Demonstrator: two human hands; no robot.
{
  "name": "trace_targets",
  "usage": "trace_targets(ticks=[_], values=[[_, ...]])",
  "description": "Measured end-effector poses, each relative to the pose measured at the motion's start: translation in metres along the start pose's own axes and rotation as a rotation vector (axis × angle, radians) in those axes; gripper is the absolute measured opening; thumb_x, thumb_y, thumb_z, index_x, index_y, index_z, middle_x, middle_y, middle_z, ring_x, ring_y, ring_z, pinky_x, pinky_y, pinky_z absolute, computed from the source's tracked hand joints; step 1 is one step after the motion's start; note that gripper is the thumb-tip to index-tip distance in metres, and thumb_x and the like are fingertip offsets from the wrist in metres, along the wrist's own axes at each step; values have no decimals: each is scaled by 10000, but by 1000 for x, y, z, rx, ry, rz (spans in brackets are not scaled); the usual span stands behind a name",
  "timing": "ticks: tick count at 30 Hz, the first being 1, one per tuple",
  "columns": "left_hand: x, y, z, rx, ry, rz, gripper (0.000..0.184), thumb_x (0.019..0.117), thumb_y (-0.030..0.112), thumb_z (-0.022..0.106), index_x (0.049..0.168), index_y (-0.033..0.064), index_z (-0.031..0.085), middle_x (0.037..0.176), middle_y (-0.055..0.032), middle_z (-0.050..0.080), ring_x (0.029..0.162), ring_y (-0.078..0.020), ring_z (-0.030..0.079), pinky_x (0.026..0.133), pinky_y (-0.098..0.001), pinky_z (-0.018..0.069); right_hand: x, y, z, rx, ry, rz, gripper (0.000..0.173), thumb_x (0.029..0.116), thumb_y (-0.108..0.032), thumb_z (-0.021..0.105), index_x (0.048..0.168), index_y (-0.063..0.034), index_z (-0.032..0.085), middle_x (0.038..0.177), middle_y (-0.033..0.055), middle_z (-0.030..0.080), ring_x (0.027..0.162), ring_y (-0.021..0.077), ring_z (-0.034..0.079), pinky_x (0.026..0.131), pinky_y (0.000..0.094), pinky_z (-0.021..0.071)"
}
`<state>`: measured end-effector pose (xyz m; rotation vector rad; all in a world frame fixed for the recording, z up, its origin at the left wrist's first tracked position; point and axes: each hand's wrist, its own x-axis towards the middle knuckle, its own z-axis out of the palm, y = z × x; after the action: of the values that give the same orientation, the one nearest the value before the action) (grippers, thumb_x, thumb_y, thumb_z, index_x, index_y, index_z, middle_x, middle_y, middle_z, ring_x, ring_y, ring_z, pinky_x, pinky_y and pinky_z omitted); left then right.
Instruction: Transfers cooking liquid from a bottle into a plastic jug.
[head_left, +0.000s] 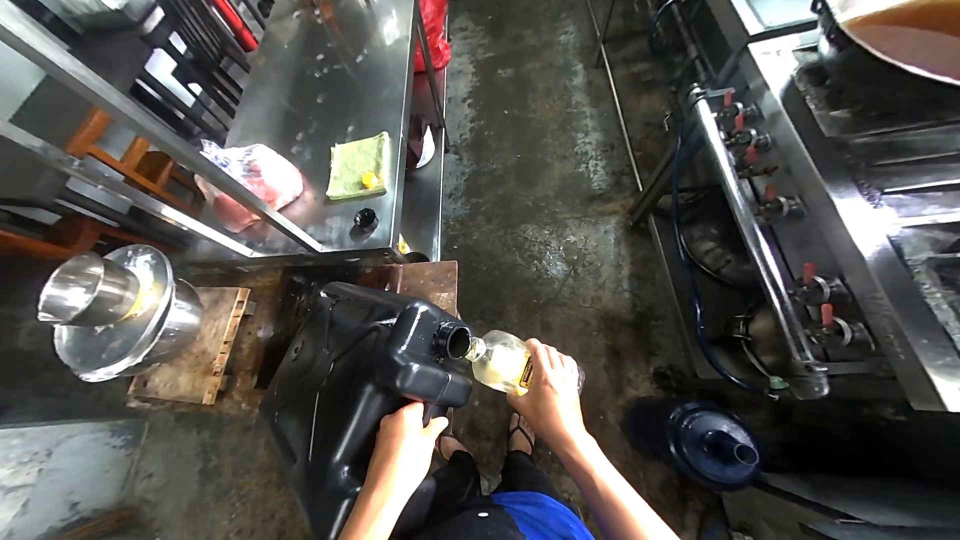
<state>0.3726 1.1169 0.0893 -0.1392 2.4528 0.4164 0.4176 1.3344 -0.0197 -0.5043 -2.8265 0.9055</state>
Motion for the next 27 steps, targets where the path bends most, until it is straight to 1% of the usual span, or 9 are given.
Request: trace_targets(ticks=[4,7,11,14,17,20,22,27], values=[[0,0,0,-8,-10,-4,292,971,376,709,998,86,694,828,-44,708,737,-166,701,746,-377,597,0,1,0,4,3,-9,869,599,-282,940,1371,-117,578,1234,103,655,1181,328,607,1082,615,412],[-1,0,1,-44,-20,2,286,974,356,705,1023,74,700,882,-71,719,794,-188,716,796,-404,603,0,2,-1,-12,3,-24,878,614,-291,943,1389,-127,566,1246,108,655,1161,343,615,1060,607,433],[-2,1,-1,-46,-32,-7,301,977,364,694,1012,65,702,916,-106,721,876,-237,721,841,-456,591,1,1,-3,5,-21,-40,872,629,-263,947,1389,-94,555,1240,174,640,1136,401,611,1021,630,448],[-5,2,-4,-30,-43,-2,304,983,360,684,1052,65,707,973,-130,722,963,-283,714,869,-505,582,2,-1,-5,3,-38,-49,868,628,-241,944,1385,-75,554,1245,215,636,1152,449,600,1008,642,455],[-6,2,-6,-32,-64,3,297,997,352,663,1080,69,698,1006,-135,719,994,-288,710,872,-513,582,3,-2,-5,-4,-40,-50,894,619,-230,957,1389,-45,544,1245,247,627,1159,479,591,1006,650,452],[-8,2,-9,-63,-80,1,287,1001,332,654,1079,59,699,1020,-145,721,1005,-308,711,868,-535,584,3,-3,-5,-2,-56,-42,910,615,-219,960,1393,-22,531,1257,288,606,1161,506,582,999,677,446],[-9,1,-9,-71,-85,13,284,1009,325,648,1083,55,695,1038,-149,720,1018,-316,709,873,-540,583,3,-3,-4,-4,-62,-39,905,625,-232,947,1396,-18,524,1275,298,595,1175,514,573,1006,682,440],[-12,3,-13,-77,-101,14,281,1009,314,645,1100,51,683,1061,-156,711,1046,-319,700,878,-547,578,4,-2,-2,-19,-46,-46,921,613,-241,939,1396,2,520,1291,311,590,1188,520,571,1004,665,447]])
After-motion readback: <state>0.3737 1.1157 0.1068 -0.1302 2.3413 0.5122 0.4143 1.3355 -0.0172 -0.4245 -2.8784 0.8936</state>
